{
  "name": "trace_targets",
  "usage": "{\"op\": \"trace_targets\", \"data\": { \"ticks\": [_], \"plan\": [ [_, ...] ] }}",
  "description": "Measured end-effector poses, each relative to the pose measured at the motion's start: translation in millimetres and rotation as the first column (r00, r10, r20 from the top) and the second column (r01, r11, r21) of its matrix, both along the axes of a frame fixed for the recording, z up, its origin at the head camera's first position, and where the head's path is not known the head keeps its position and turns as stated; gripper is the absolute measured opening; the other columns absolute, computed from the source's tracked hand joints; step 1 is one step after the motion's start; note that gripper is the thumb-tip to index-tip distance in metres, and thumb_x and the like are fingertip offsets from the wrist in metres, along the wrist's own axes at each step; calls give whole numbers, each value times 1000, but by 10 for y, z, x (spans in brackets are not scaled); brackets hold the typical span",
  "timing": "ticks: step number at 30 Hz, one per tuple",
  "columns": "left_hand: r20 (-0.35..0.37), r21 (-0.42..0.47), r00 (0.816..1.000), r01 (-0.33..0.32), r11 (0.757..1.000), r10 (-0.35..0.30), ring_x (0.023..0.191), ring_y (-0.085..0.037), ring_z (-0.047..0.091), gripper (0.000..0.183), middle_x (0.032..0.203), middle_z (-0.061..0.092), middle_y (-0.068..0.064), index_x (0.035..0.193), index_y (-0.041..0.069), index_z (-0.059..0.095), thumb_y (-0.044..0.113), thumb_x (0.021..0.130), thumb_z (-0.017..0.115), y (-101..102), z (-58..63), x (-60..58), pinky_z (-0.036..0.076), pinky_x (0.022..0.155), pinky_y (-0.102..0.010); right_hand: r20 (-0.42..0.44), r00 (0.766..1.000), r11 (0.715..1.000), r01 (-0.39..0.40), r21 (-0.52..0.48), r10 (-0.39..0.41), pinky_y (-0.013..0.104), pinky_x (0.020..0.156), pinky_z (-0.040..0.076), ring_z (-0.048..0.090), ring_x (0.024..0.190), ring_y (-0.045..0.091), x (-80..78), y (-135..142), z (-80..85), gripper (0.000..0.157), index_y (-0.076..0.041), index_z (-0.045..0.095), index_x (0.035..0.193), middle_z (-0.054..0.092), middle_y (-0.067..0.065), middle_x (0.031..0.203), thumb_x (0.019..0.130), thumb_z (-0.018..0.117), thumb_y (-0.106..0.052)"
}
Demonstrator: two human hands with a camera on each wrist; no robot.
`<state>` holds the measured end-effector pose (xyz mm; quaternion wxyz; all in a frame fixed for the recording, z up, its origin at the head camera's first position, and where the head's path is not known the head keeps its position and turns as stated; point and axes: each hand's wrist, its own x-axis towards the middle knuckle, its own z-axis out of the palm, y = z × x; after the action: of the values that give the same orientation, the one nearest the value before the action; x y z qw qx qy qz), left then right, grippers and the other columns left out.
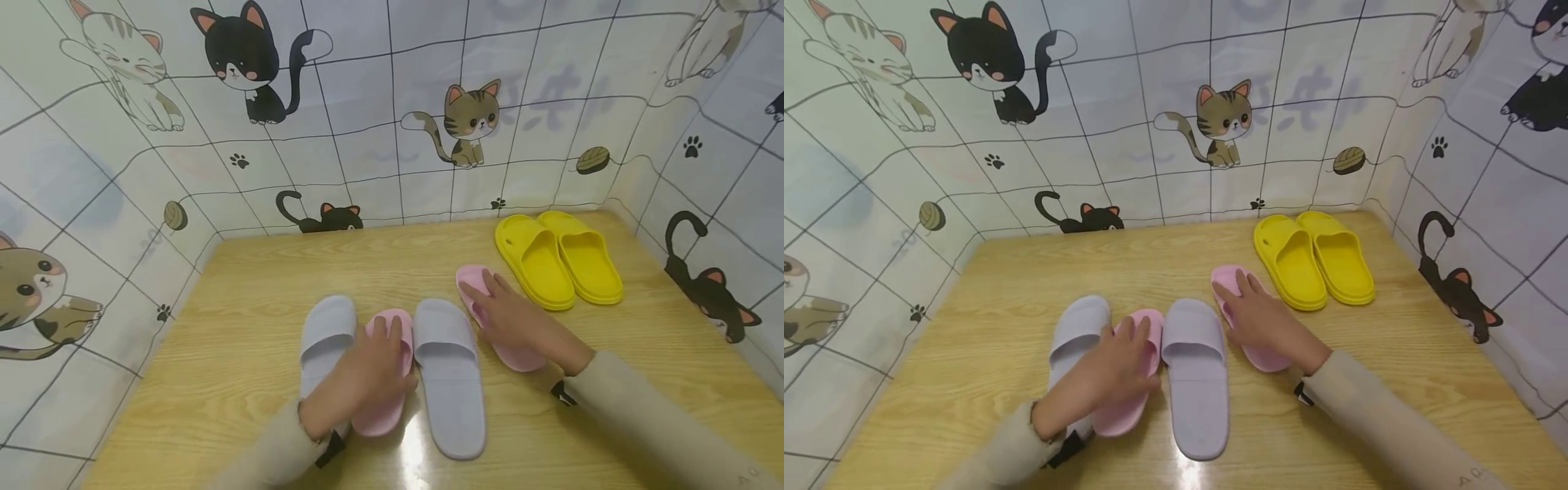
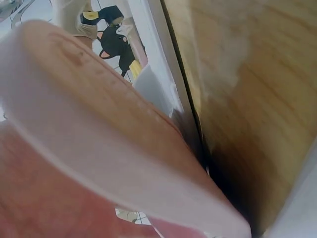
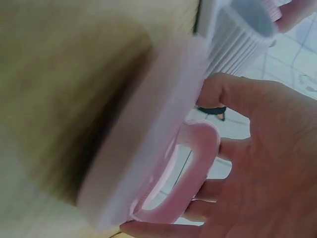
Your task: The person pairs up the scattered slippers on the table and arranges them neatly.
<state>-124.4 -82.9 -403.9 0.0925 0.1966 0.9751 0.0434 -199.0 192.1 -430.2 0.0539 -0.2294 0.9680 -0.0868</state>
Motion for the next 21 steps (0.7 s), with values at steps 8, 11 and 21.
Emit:
{"op": "trace_targets", "data": {
  "ticks": [8, 11, 21],
  "plan": [
    [72, 98, 997, -28, 995, 21, 102, -43, 60, 87, 130, 52, -25, 146, 1, 42, 53, 85, 75, -36, 76, -122, 59, 82, -53, -47, 996, 995, 77, 65, -74, 70, 90, 54, 30, 147, 60, -314, -85, -23, 67, -21, 29, 164, 22, 38, 164, 104, 57, -24],
    [98, 115, 995, -49, 992, 38, 100, -42, 60, 86, 126, 52, -24, 145, 1, 44, 54, 84, 76, -45, 101, -153, 58, 78, -52, -67, 993, 994, 97, 47, -94, 69, 90, 54, 30, 147, 60, -409, -120, -30, 62, -20, 30, 164, 23, 39, 163, 106, 52, -24],
    [177, 111, 982, -86, 990, 65, 107, -48, 60, 85, 138, 50, -25, 146, 9, 46, 61, 84, 73, -60, 192, -261, 58, 76, -53, 10, 980, 976, 197, 91, -199, 79, 113, 28, 21, 152, 58, -650, -249, -50, 65, -23, 19, 167, 15, 34, 168, 107, 45, -21]
  ]
}}
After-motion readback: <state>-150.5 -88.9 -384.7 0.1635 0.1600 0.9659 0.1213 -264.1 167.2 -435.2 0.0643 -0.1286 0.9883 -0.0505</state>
